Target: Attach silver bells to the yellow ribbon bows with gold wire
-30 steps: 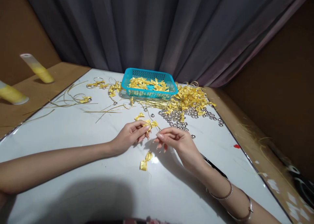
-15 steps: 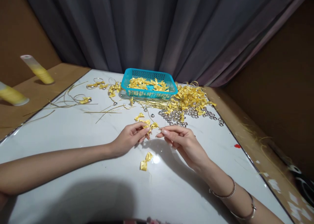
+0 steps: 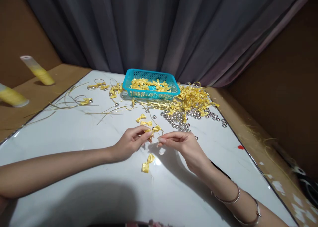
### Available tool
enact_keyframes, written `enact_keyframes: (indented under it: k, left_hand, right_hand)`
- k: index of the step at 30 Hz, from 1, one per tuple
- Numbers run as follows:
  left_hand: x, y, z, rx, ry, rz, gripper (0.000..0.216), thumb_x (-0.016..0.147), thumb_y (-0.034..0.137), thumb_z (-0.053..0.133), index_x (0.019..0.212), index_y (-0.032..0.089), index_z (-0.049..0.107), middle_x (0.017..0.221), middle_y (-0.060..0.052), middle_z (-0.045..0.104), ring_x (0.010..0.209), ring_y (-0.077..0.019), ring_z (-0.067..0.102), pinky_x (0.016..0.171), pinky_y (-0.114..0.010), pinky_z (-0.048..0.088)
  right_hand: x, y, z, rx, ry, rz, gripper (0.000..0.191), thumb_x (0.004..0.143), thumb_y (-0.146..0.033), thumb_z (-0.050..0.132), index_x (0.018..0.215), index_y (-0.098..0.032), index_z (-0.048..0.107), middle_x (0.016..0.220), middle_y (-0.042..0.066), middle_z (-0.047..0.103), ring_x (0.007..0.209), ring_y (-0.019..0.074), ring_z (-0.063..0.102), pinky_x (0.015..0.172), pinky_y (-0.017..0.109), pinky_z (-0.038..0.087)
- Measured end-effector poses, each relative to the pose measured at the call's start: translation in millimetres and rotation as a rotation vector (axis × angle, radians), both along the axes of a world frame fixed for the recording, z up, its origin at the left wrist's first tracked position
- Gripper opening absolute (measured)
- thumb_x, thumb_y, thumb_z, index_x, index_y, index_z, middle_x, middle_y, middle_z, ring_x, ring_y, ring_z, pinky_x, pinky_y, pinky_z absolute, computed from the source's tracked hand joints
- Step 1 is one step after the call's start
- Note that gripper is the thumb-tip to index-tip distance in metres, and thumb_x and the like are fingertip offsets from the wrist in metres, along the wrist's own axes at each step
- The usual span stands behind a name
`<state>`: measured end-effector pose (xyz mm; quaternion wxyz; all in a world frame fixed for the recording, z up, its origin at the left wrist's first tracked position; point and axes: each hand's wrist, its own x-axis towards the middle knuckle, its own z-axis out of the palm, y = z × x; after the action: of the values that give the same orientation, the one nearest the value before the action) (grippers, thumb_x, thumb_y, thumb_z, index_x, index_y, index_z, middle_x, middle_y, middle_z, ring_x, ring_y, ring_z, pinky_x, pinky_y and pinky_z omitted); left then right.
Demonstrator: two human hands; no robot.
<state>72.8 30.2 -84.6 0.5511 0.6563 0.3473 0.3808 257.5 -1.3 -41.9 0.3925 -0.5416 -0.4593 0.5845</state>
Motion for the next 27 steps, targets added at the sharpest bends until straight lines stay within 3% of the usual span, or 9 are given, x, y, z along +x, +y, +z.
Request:
enact_keyframes:
  k: [8, 12, 16, 20, 24, 27]
  left_hand:
    - [0.4, 1.1, 1.3, 0.001, 0.000, 0.009, 0.022, 0.088, 0.033, 0.050, 0.077, 0.015, 0.056, 0.059, 0.004, 0.050, 0.048, -0.0063, 0.040, 0.045, -0.018, 0.035]
    - [1.0, 3.1, 0.9, -0.019, 0.009, 0.022, 0.024, 0.088, 0.036, 0.050, 0.078, 0.015, 0.057, 0.057, 0.005, 0.048, 0.047, -0.0065, 0.038, 0.045, -0.019, 0.033]
    - [2.0, 4.0, 0.9, -0.039, 0.015, 0.028, 0.027, 0.088, 0.039, 0.050, 0.076, 0.015, 0.057, 0.055, 0.005, 0.047, 0.047, -0.0067, 0.038, 0.044, -0.019, 0.032]
    - [2.2, 3.5, 1.6, -0.051, 0.019, 0.032, 0.027, 0.087, 0.039, 0.050, 0.077, 0.014, 0.057, 0.054, 0.005, 0.045, 0.048, -0.0069, 0.039, 0.044, -0.019, 0.033]
    - [1.5, 3.7, 0.2, -0.054, 0.025, 0.033, 0.027, 0.087, 0.038, 0.049, 0.077, 0.015, 0.056, 0.053, 0.006, 0.044, 0.047, -0.0067, 0.038, 0.045, -0.019, 0.032]
    - [1.5, 4.1, -0.2, -0.059, 0.023, 0.027, 0.027, 0.087, 0.038, 0.049, 0.078, 0.015, 0.056, 0.053, 0.006, 0.044, 0.047, -0.0067, 0.038, 0.044, -0.019, 0.031]
  right_hand:
    - [1.4, -2.5, -0.2, 0.058, 0.035, 0.016, 0.010, 0.067, -0.030, 0.074, 0.073, -0.021, 0.074, 0.070, 0.005, 0.071, 0.070, 0.0176, 0.062, 0.072, 0.034, 0.046]
    - [4.5, -0.9, 3.0, 0.118, 0.175, 0.007, 0.004, 0.070, -0.026, 0.072, 0.073, -0.024, 0.072, 0.083, 0.003, 0.070, 0.083, 0.0173, 0.060, 0.080, 0.033, 0.044]
    - [8.9, 6.1, 2.4, 0.032, 0.304, -0.038, 0.007, 0.067, -0.026, 0.074, 0.069, -0.021, 0.069, 0.081, 0.002, 0.063, 0.066, 0.0111, 0.049, 0.063, 0.025, 0.041]
    - [10.7, 10.5, -1.7, -0.106, 0.460, 0.086, 0.015, 0.069, -0.027, 0.072, 0.066, -0.017, 0.063, 0.068, -0.001, 0.053, 0.048, 0.0054, 0.029, 0.043, 0.022, 0.024]
    - [9.7, 11.1, -4.8, -0.147, 0.539, 0.118, 0.013, 0.070, -0.024, 0.071, 0.070, -0.017, 0.061, 0.057, -0.004, 0.043, 0.046, 0.0055, 0.026, 0.040, 0.022, 0.021]
    - [9.4, 12.2, -4.3, -0.165, 0.545, 0.069, 0.017, 0.067, -0.022, 0.072, 0.081, -0.017, 0.064, 0.060, -0.003, 0.048, 0.049, 0.0065, 0.032, 0.042, 0.022, 0.026]
